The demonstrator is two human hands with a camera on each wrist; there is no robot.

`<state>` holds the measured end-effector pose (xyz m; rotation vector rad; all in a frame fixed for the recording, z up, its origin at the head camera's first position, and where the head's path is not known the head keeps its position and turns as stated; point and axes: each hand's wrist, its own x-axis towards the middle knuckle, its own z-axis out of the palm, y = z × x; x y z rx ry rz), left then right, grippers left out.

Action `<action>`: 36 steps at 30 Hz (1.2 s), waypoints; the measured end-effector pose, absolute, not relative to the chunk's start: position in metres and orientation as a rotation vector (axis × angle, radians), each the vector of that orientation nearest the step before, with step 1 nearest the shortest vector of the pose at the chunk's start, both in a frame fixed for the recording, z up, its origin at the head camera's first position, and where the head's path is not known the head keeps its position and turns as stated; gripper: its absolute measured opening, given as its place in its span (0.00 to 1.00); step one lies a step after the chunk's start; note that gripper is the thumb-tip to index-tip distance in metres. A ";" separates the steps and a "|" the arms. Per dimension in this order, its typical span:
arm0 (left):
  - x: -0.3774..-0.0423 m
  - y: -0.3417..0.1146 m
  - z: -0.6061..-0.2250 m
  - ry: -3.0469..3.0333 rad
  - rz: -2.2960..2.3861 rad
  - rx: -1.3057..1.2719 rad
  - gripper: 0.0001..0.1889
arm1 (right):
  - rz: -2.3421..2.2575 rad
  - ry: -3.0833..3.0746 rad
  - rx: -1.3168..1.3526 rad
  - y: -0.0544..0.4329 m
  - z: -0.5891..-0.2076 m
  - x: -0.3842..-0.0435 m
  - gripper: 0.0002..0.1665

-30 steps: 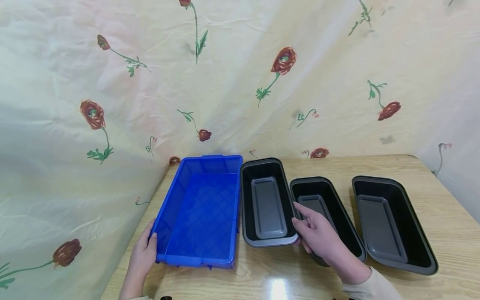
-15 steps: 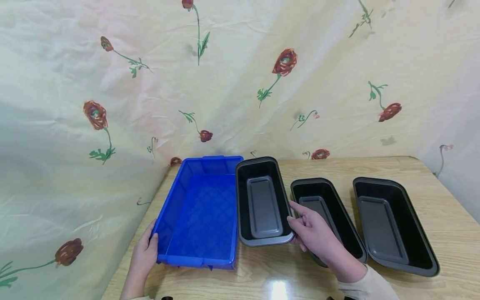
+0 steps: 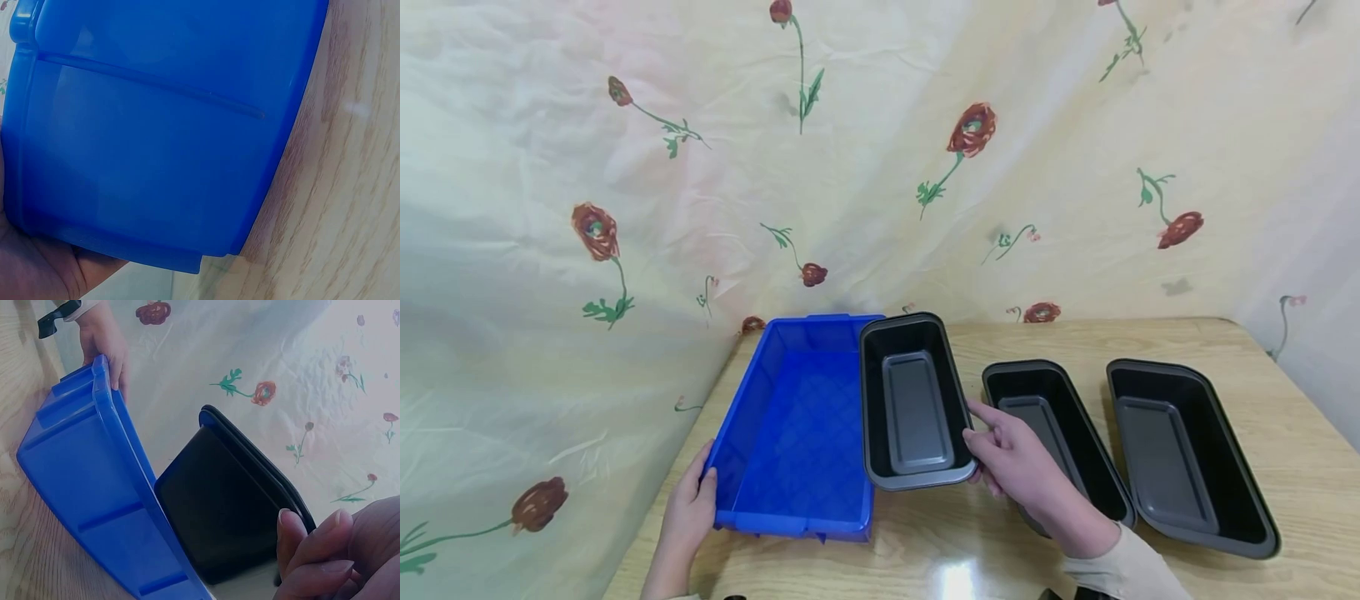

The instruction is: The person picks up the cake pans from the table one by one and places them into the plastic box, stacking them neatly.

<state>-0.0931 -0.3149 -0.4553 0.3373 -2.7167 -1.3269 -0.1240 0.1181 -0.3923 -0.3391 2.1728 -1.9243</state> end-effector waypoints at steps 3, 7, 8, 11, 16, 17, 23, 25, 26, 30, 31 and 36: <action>-0.093 -0.315 -0.456 -2.719 -1.336 0.344 0.27 | -1.935 2.154 -0.348 0.116 -0.392 -0.124 0.38; -0.093 -0.315 -0.456 -2.721 -1.342 0.368 0.27 | -1.941 2.137 -0.354 0.113 -0.390 -0.123 0.38; -0.093 -0.314 -0.456 -2.720 -1.344 0.371 0.27 | -1.941 2.139 -0.353 0.112 -0.390 -0.124 0.38; -0.092 -0.314 -0.456 -2.720 -1.344 0.373 0.27 | -1.942 2.136 -0.359 0.108 -0.387 -0.125 0.37; -0.092 -0.314 -0.456 -2.718 -1.350 0.385 0.27 | -1.943 2.127 -0.397 0.102 -0.387 -0.127 0.37; -0.092 -0.314 -0.456 -2.717 -1.353 0.389 0.27 | -1.943 2.127 -0.398 0.100 -0.387 -0.127 0.36; -0.093 -0.314 -0.457 -2.715 -1.334 0.379 0.27 | -1.959 2.115 -0.391 0.092 -0.386 -0.128 0.36; -0.093 -0.313 -0.457 -2.715 -1.330 0.377 0.27 | -1.970 2.105 -0.397 0.089 -0.386 -0.129 0.37; -0.093 -0.313 -0.457 -2.715 -1.330 0.377 0.27 | -1.976 2.099 -0.404 0.088 -0.386 -0.130 0.38; -0.093 -0.313 -0.457 -2.708 -1.324 0.375 0.26 | -1.991 2.065 -0.431 0.084 -0.385 -0.131 0.38; -0.093 -0.313 -0.457 -2.706 -1.326 0.375 0.26 | -1.993 2.058 -0.435 0.083 -0.385 -0.132 0.37; -0.093 -0.313 -0.458 -2.696 -1.340 0.373 0.26 | -1.992 2.038 -0.453 0.076 -0.387 -0.134 0.36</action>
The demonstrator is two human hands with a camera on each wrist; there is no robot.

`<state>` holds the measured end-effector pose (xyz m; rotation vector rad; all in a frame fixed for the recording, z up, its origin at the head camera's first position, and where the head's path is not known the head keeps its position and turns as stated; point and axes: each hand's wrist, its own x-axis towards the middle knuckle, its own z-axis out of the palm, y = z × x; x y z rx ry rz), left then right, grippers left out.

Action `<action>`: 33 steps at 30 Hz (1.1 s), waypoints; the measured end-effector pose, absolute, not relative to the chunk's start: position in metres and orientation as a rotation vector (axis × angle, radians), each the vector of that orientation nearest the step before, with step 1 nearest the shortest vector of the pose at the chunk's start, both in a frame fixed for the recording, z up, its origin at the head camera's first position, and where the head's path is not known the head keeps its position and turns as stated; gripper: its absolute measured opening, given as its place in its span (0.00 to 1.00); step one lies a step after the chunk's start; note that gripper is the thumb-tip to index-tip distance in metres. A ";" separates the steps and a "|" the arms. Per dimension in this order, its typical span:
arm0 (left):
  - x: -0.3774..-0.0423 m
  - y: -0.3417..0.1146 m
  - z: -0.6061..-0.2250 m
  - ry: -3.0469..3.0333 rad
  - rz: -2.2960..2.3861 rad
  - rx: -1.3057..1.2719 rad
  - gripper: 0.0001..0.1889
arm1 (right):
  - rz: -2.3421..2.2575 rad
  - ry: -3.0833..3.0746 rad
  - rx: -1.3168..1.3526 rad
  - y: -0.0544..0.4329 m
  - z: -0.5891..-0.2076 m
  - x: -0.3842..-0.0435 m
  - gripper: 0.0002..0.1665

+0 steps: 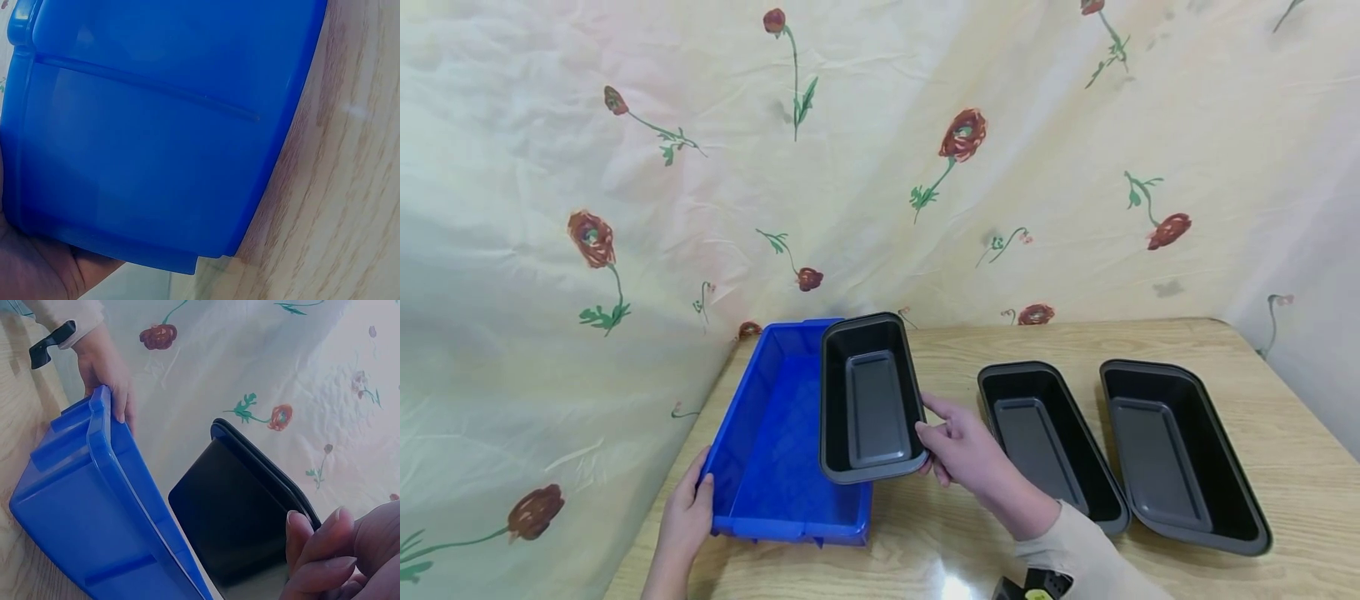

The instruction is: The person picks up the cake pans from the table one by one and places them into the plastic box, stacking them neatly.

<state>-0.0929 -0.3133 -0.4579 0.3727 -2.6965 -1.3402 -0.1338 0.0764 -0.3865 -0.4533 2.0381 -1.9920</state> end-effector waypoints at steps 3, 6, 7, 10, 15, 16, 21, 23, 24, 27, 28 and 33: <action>-0.093 -0.313 -0.458 -2.692 -1.347 0.379 0.26 | -1.992 2.033 -0.440 0.072 -0.388 -0.135 0.36; -0.093 -0.313 -0.458 -2.688 -1.349 0.383 0.26 | -2.000 2.016 -0.411 0.067 -0.389 -0.136 0.37; -0.093 -0.313 -0.458 -2.686 -1.349 0.385 0.26 | -2.002 2.012 -0.400 0.065 -0.389 -0.137 0.37; -0.092 -0.312 -0.459 -2.681 -1.351 0.384 0.26 | -2.003 2.001 -0.374 0.061 -0.390 -0.138 0.36; -0.092 -0.312 -0.459 -2.670 -1.353 0.370 0.26 | -2.004 2.012 -0.371 0.055 -0.392 -0.140 0.35; -0.092 -0.312 -0.459 -2.668 -1.355 0.366 0.26 | -2.006 2.011 -0.375 0.054 -0.392 -0.140 0.35; -0.092 -0.313 -0.459 -2.670 -1.358 0.366 0.26 | -2.026 1.977 -0.397 0.046 -0.395 -0.141 0.36; -0.093 -0.313 -0.459 -2.676 -1.359 0.372 0.26 | -2.029 1.963 -0.405 0.043 -0.396 -0.141 0.36; -0.093 -0.312 -0.458 -2.680 -1.360 0.375 0.26 | -2.030 1.958 -0.405 0.041 -0.396 -0.142 0.36; -0.093 -0.312 -0.458 -2.691 -1.361 0.382 0.26 | -2.036 1.947 -0.420 0.036 -0.397 -0.143 0.35; -0.093 -0.312 -0.458 -2.694 -1.358 0.384 0.26 | -2.037 1.948 -0.425 0.034 -0.397 -0.143 0.35; -0.094 -0.312 -0.458 -2.694 -1.348 0.383 0.26 | -2.040 1.944 -0.432 0.026 -0.399 -0.144 0.35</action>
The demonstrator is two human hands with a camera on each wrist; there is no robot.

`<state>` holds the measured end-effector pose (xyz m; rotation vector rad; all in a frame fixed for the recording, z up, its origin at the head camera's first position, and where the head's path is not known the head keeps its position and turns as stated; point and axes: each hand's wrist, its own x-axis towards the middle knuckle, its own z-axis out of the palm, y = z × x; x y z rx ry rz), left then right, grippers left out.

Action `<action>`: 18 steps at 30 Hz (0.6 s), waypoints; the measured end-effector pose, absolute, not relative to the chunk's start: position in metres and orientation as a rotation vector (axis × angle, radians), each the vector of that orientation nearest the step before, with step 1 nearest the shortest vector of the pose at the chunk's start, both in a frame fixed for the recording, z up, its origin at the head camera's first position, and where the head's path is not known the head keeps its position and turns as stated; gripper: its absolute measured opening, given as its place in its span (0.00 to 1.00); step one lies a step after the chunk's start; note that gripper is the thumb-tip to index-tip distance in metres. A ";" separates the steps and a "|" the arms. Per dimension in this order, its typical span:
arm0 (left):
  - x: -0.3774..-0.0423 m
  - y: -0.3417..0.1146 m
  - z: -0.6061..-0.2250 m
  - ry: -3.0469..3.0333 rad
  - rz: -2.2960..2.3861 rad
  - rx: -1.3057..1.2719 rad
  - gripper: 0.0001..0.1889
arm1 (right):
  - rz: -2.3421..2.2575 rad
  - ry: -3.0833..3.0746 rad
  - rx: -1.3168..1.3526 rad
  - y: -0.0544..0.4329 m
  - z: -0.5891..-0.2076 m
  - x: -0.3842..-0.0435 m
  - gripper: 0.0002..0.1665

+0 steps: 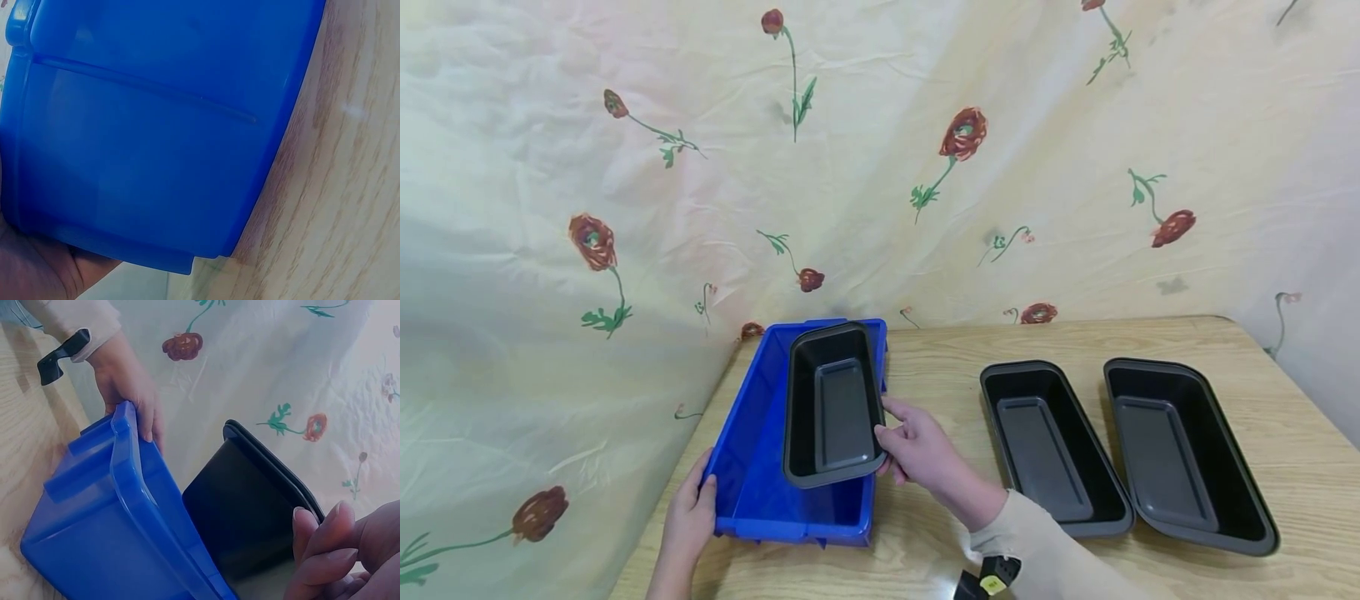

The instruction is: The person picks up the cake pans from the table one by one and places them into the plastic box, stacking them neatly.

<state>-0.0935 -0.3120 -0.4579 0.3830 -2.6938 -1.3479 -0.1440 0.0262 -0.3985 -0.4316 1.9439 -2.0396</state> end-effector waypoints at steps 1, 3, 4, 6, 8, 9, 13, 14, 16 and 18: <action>-0.094 -0.312 -0.458 -2.694 -1.347 0.383 0.26 | -2.038 1.945 -0.428 0.025 -0.399 -0.144 0.35; -0.094 -0.312 -0.458 -2.693 -1.344 0.379 0.26 | -2.032 1.947 -0.416 0.022 -0.399 -0.144 0.35; -0.094 -0.312 -0.457 -2.691 -1.345 0.376 0.26 | -2.029 1.946 -0.412 0.020 -0.400 -0.144 0.35; -0.093 -0.312 -0.458 -2.685 -1.343 0.368 0.26 | -2.026 1.940 -0.412 0.017 -0.401 -0.145 0.35; -0.093 -0.311 -0.457 -2.677 -1.345 0.359 0.26 | -2.023 1.929 -0.410 0.013 -0.403 -0.146 0.35; -0.093 -0.311 -0.457 -2.675 -1.343 0.358 0.26 | -2.023 1.923 -0.411 0.012 -0.404 -0.147 0.35; -0.092 -0.311 -0.457 -2.671 -1.345 0.365 0.26 | -2.006 1.935 -0.397 0.006 -0.408 -0.148 0.35; -0.092 -0.311 -0.457 -2.672 -1.345 0.369 0.26 | -2.001 1.941 -0.393 0.005 -0.409 -0.149 0.35; -0.092 -0.311 -0.456 -2.670 -1.353 0.371 0.26 | -1.989 1.954 -0.386 0.002 -0.411 -0.149 0.36; -0.092 -0.311 -0.456 -2.669 -1.362 0.376 0.26 | -1.983 1.958 -0.383 -0.001 -0.412 -0.149 0.36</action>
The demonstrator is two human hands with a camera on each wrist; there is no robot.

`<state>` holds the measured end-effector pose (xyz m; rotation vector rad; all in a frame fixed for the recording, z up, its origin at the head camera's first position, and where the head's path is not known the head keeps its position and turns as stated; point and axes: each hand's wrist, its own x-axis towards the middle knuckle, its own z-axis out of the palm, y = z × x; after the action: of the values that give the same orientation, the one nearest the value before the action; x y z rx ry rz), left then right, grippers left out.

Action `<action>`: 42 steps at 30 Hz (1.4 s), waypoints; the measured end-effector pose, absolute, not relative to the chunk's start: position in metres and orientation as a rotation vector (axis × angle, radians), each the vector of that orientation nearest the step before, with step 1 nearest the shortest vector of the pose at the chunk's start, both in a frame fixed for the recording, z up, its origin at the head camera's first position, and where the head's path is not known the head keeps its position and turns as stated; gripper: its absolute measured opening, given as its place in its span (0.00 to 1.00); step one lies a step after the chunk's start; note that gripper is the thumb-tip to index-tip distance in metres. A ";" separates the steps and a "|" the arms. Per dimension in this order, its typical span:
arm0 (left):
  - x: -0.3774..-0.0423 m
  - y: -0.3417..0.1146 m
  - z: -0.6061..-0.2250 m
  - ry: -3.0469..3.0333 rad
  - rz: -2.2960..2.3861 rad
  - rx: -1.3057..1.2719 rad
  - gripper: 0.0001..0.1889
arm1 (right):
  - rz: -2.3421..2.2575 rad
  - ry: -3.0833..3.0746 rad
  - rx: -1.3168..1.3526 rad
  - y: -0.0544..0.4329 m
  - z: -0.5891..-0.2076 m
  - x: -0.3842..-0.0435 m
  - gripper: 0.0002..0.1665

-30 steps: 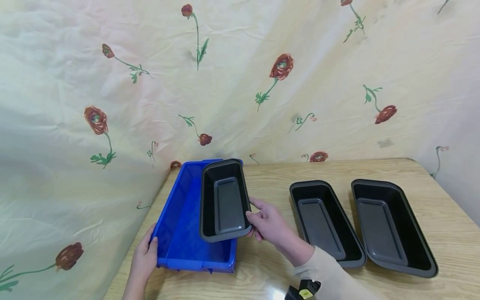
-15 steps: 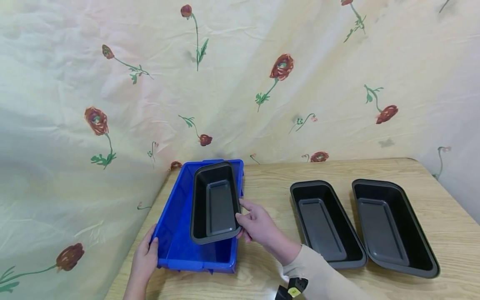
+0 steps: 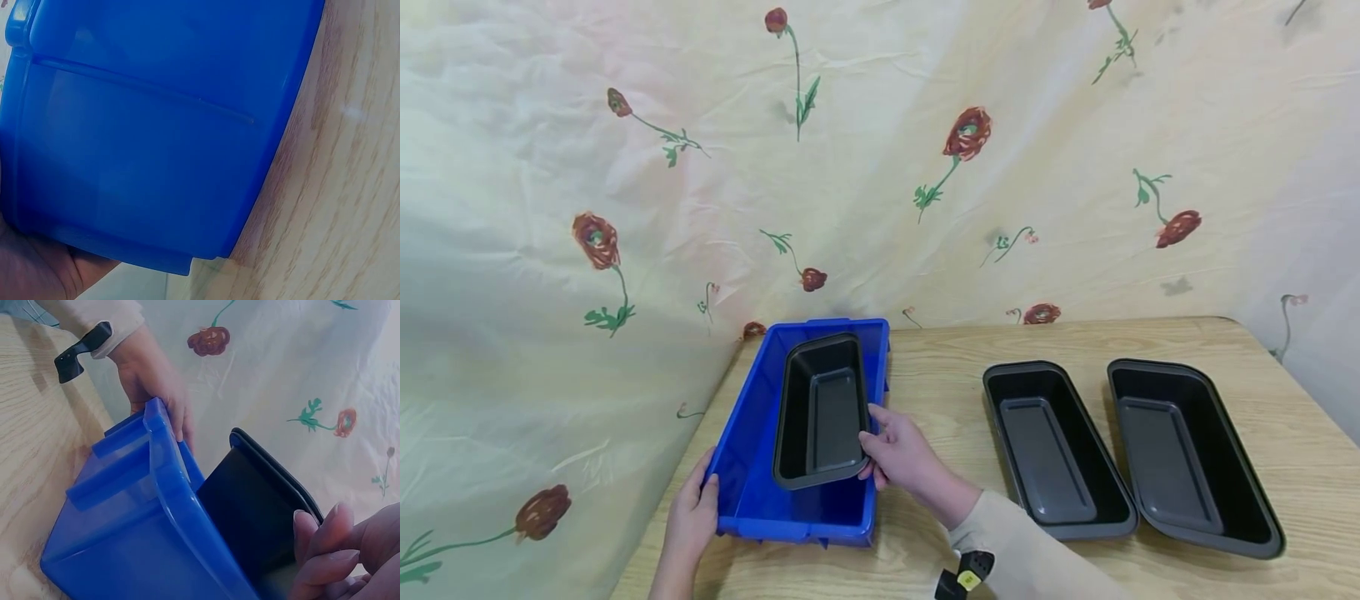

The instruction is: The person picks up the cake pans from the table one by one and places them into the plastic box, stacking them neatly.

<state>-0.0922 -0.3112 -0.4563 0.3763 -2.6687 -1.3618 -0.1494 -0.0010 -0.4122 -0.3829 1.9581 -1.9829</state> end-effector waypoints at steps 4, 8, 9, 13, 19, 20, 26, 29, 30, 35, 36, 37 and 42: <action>-0.093 -0.310 -0.457 -2.670 -1.373 0.392 0.26 | -1.961 1.968 -0.382 -0.005 -0.414 -0.148 0.36; -0.093 -0.310 -0.457 -2.673 -1.379 0.404 0.26 | -1.942 1.975 -0.393 -0.009 -0.417 -0.149 0.37; -0.093 -0.310 -0.457 -2.674 -1.385 0.408 0.26 | -1.938 1.976 -0.393 -0.011 -0.418 -0.150 0.37; -0.092 -0.310 -0.457 -2.674 -1.391 0.409 0.26 | -1.916 1.990 -0.367 -0.014 -0.421 -0.152 0.38; -0.092 -0.309 -0.456 -2.668 -1.390 0.403 0.26 | -1.865 2.048 -0.324 -0.021 -0.424 -0.155 0.38; -0.092 -0.309 -0.456 -2.669 -1.395 0.408 0.26 | -1.857 2.060 -0.320 -0.022 -0.424 -0.155 0.38; -0.092 -0.310 -0.456 -2.670 -1.400 0.428 0.26 | -1.811 2.135 -0.311 -0.026 -0.424 -0.157 0.37; -0.093 -0.310 -0.457 -2.667 -1.391 0.427 0.26 | -1.793 2.154 -0.320 -0.028 -0.424 -0.158 0.37; -0.093 -0.310 -0.457 -2.665 -1.389 0.427 0.26 | -1.789 2.162 -0.328 -0.028 -0.423 -0.158 0.37; -0.092 -0.310 -0.456 -2.659 -1.383 0.417 0.26 | -1.759 2.207 -0.356 -0.030 -0.423 -0.160 0.37; -0.092 -0.310 -0.456 -2.658 -1.384 0.414 0.26 | -1.752 2.218 -0.361 -0.031 -0.423 -0.160 0.37; -0.092 -0.310 -0.456 -2.658 -1.384 0.414 0.26 | -1.743 2.226 -0.362 -0.031 -0.423 -0.160 0.36; -0.093 -0.310 -0.456 -2.655 -1.391 0.420 0.26 | -1.699 2.278 -0.387 -0.033 -0.422 -0.160 0.19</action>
<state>-0.0926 -0.3100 -0.4562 0.4202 -2.6547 -1.3907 -0.1602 -0.0331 -0.4218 -0.3866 2.2784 -1.6987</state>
